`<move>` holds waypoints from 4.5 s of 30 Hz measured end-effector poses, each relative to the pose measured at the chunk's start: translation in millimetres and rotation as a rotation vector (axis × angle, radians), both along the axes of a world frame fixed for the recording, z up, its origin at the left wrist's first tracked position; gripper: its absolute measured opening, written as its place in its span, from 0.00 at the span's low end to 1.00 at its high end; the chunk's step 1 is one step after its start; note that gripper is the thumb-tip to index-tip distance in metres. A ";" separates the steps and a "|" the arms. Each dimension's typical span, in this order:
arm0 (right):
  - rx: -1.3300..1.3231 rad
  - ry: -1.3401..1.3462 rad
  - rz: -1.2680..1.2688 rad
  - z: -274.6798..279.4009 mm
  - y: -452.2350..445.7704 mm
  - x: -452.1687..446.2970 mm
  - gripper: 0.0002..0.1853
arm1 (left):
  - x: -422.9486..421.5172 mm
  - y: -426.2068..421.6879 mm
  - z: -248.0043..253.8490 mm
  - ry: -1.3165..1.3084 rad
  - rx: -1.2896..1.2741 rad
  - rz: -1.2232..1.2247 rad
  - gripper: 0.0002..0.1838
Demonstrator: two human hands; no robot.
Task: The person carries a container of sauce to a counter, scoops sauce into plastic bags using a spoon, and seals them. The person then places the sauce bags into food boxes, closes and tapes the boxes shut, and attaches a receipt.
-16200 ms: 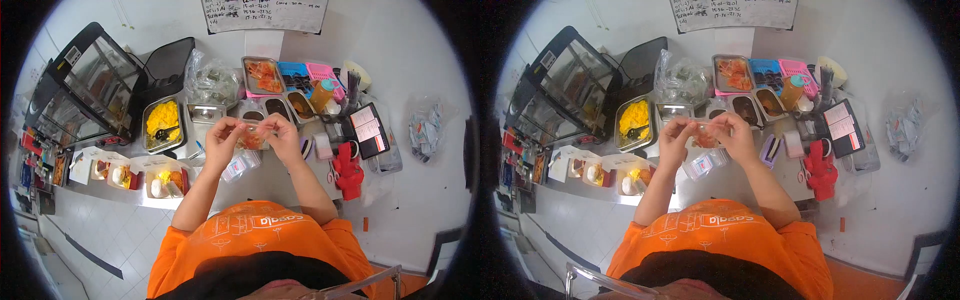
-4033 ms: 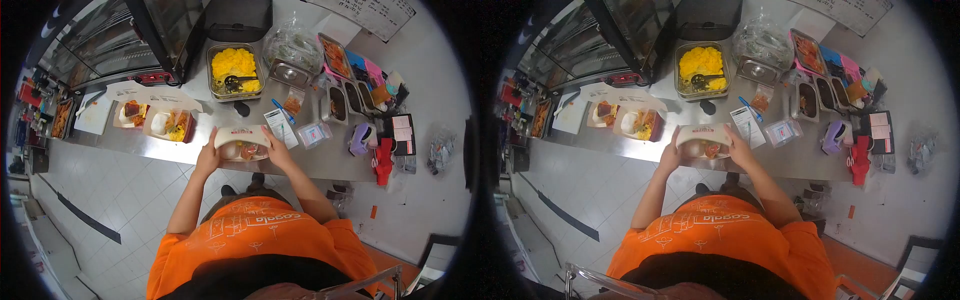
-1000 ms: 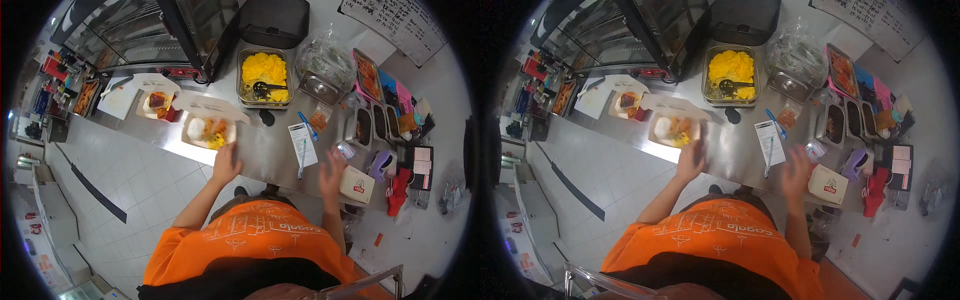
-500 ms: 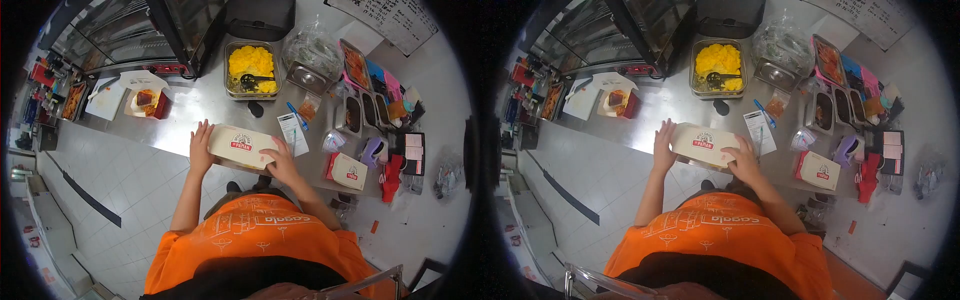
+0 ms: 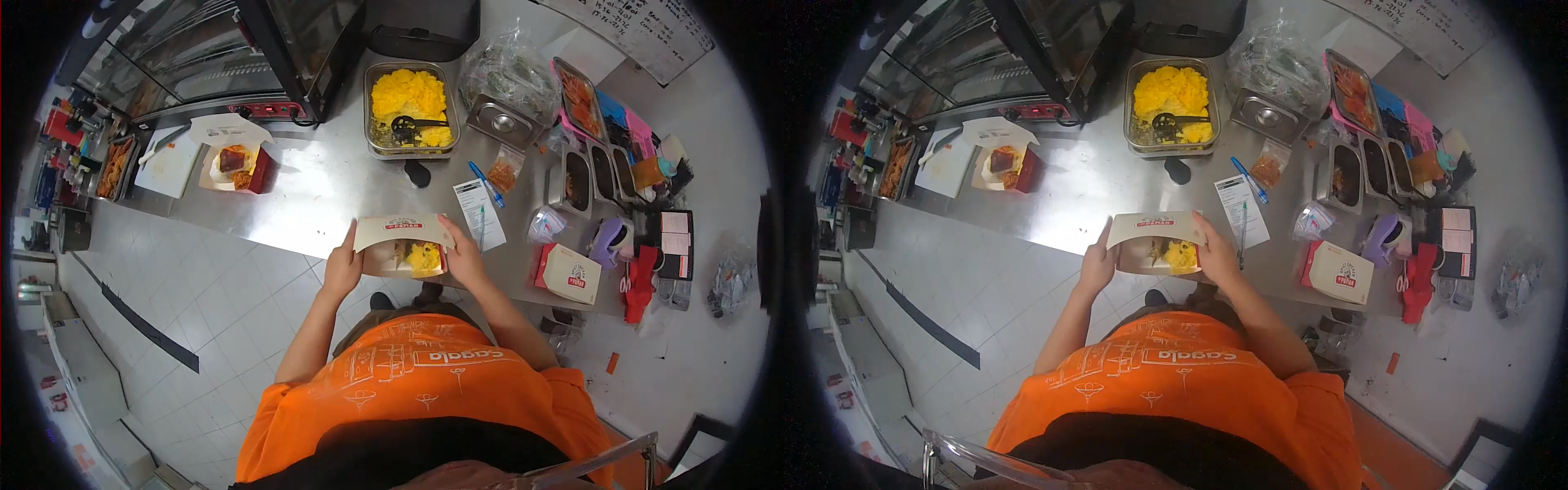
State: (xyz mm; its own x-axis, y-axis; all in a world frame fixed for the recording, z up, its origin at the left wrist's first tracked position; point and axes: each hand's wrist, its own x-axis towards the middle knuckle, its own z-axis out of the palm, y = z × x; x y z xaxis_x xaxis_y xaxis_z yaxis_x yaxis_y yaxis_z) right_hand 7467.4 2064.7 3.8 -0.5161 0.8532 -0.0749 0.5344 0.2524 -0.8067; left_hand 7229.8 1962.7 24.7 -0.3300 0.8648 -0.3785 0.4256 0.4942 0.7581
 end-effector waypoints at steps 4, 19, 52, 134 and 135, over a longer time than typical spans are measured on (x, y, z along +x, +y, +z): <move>0.092 -0.093 0.096 -2.1 -15.6 3.2 0.37 | 5.8 -12.1 -14.0 0.105 0.091 -0.126 0.42; 0.413 -0.247 0.635 18.8 10.8 6.9 0.42 | -16.6 3.7 15.3 0.050 0.241 -0.547 0.47; 0.578 0.048 0.513 -24.0 21.0 13.2 0.20 | 4.8 2.0 -17.8 0.454 0.436 -0.593 0.30; 0.330 -0.292 0.359 -19.2 -20.1 -289.7 0.64 | -329.6 -35.7 -19.5 0.308 0.313 -0.534 0.61; 0.315 -0.347 0.382 -16.4 -18.4 -289.3 0.64 | -331.4 -35.3 -17.6 0.311 0.315 -0.542 0.62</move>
State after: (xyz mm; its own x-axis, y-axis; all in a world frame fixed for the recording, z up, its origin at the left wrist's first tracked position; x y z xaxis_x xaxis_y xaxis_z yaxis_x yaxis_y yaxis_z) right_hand 7178.1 2046.3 -12.5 -0.7809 0.6210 -0.0676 0.5775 0.6764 -0.4572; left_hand 6898.4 1927.4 7.1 0.1265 0.9911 -0.0409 0.7707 -0.0723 0.6331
